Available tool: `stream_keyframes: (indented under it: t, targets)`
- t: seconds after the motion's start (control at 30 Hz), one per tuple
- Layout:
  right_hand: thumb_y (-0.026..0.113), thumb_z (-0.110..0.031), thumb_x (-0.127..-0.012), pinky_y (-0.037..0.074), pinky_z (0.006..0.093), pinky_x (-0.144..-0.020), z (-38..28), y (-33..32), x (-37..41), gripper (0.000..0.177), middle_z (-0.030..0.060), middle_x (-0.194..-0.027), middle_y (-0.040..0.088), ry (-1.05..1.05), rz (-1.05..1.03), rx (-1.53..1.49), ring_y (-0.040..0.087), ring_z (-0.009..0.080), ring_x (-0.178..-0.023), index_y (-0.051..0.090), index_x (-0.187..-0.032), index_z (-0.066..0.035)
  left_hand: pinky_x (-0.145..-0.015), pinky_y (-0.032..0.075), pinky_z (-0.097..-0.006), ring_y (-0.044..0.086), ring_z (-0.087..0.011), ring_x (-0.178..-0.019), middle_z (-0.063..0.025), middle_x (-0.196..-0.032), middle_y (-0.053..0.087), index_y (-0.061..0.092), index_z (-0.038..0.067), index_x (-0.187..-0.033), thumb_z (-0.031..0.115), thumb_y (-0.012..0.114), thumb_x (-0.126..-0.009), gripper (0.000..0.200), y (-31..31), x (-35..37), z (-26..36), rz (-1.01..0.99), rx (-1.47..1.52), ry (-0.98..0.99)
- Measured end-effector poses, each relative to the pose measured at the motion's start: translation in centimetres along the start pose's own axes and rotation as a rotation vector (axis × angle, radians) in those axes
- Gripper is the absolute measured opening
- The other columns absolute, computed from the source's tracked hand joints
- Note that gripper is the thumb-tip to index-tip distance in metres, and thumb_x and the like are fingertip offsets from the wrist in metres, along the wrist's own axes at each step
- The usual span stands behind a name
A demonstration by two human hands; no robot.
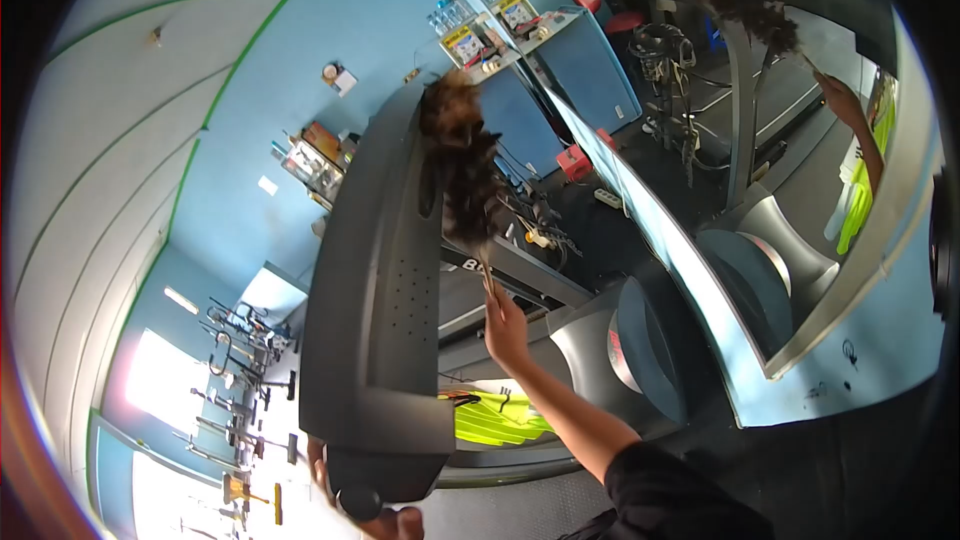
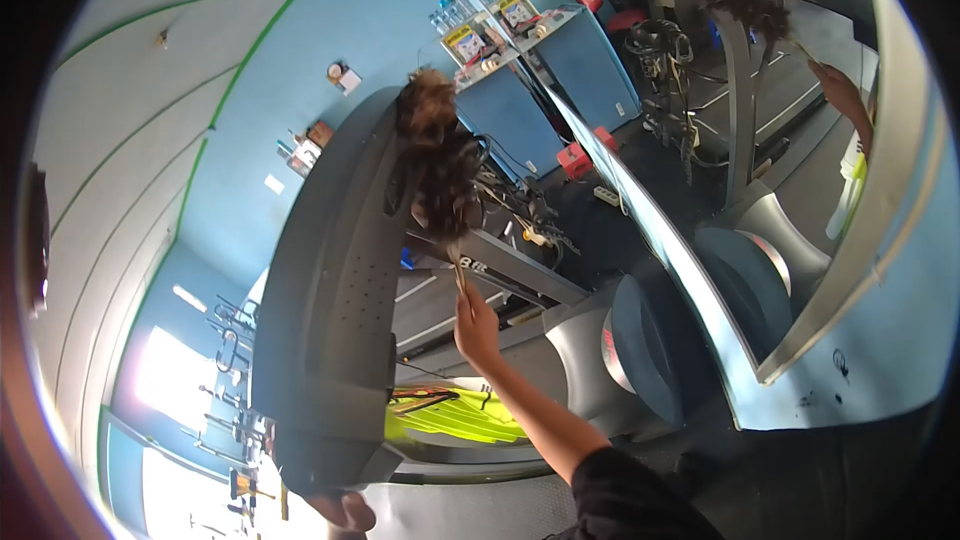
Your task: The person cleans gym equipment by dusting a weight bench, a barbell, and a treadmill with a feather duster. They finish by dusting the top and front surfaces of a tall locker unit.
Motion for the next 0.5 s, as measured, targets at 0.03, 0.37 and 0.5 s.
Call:
stream_keyframes:
  t: [0.03, 0.37, 0.5]
  targets:
    - [0.049, -0.023, -0.101, 0.05, 0.0349, -0.077, 1.0, 0.7, -2.9, 0.035, 0.0208, -0.093, 0.067, -0.115, 0.063, -0.087, 0.067, 0.0318, -0.086, 0.059, -0.127, -0.003, -0.107, 0.031, -0.0445, 0.037, -0.031, -0.13, -0.0196, -0.14, 0.036, 0.021, -0.003, -0.146, 0.046, 0.062, -0.089, 0.085, 0.5, 0.9, -0.5, 0.014, -0.015, -0.021]
    - [0.046, -0.022, -0.104, 0.042, 0.0293, -0.066, 9.4, 1.0, -7.2, 0.031, 0.006, -0.074, 0.057, 0.211, 0.038, -0.012, 0.049, 0.0145, -0.067, 0.064, -0.116, -0.001, -0.099, 0.037, -0.0466, 0.046, -0.032, -0.118, -0.0165, -0.127, 0.047, 0.039, 0.002, -0.135, 0.033, 0.067, -0.086, 0.064, 0.9, 16.7, -0.6, -0.018, -0.27, -0.301]
    - [0.047, -0.023, -0.103, 0.043, 0.0367, -0.064, 19.7, -3.3, -3.6, 0.023, 0.01, -0.069, 0.057, 0.569, -0.108, 0.265, 0.056, 0.0196, -0.067, 0.056, -0.095, -0.004, -0.096, 0.04, -0.0474, 0.049, -0.0325, -0.113, -0.0152, -0.122, 0.051, 0.047, 0.004, -0.13, 0.028, 0.068, -0.085, 0.055, 2.3, 21.4, -0.5, -0.041, -0.349, -0.338]
Point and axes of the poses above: each hand's wrist, its own x-axis away from the middle knuckle, its own y-axis out of the palm, z = x × y, the point moved 10 cm from there along -x, towards the middle knuckle
